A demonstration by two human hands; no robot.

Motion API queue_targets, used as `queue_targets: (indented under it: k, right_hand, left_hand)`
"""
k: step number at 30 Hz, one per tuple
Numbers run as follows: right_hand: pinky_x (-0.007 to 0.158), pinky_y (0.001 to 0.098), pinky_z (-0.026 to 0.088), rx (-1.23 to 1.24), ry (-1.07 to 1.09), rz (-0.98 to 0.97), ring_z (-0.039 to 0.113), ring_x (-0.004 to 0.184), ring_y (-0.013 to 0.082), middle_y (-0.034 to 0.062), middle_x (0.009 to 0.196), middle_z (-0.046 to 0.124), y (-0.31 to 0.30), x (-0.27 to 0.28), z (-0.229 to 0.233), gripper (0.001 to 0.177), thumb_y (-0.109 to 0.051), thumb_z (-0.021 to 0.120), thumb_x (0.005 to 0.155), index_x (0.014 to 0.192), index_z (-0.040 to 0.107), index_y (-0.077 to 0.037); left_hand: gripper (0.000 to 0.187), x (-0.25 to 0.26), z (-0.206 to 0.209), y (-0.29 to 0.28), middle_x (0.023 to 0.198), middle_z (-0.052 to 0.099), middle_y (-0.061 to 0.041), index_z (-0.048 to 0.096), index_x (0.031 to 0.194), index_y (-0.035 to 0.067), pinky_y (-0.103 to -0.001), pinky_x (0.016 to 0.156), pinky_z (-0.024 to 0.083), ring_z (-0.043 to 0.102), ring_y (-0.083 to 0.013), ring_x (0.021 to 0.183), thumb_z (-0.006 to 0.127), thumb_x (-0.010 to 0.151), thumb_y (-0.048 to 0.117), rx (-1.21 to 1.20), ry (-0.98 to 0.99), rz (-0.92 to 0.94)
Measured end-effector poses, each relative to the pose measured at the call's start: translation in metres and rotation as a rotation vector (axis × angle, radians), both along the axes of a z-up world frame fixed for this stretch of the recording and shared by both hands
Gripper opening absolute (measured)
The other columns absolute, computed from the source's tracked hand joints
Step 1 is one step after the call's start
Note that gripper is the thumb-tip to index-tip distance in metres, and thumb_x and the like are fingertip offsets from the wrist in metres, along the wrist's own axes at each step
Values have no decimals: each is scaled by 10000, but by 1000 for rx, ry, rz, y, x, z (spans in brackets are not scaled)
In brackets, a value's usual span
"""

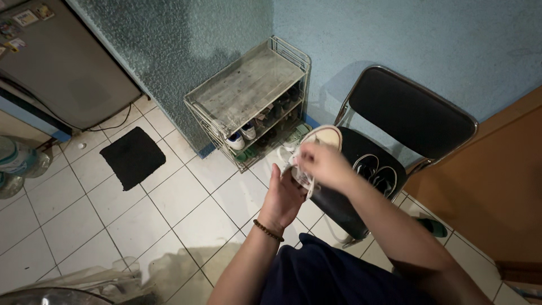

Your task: The person removes shoelaces from several pairs of shoes. They take each shoe from a metal shoe rack, pull out the laces by hand, and place the unlaced shoes on a nearby chair. The process is repeated for multiple shoes.

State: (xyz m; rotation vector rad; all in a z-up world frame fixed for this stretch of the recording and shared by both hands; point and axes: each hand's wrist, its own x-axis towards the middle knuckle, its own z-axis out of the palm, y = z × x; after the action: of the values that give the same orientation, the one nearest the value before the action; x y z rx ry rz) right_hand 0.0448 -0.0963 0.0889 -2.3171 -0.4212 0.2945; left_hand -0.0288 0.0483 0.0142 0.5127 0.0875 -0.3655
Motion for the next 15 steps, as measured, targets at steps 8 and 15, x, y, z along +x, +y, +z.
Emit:
queue_targets:
  k: [8,15]
  right_hand:
    - [714,334,565,190,-179,150,698,801,189,74,902,715,11,14,17,283,-186,727,858,1107,648,-77]
    - [724,442,545,-223,-437,46,672,847,325,94,894,682,23,-24,-13,137,-222,766,795,875,751,-112]
  left_hand:
    - [385,-12,-37,-7,1290,625,-92,520,1296,92,-446,1051,457,635,-290,1154,385,1112,402,-144,1,-51]
    - [437,-5,-34,10,1301,633,-13,567,1369,133,-398,983,421,573,-206,1111,390,1120,445,-61,-14,27]
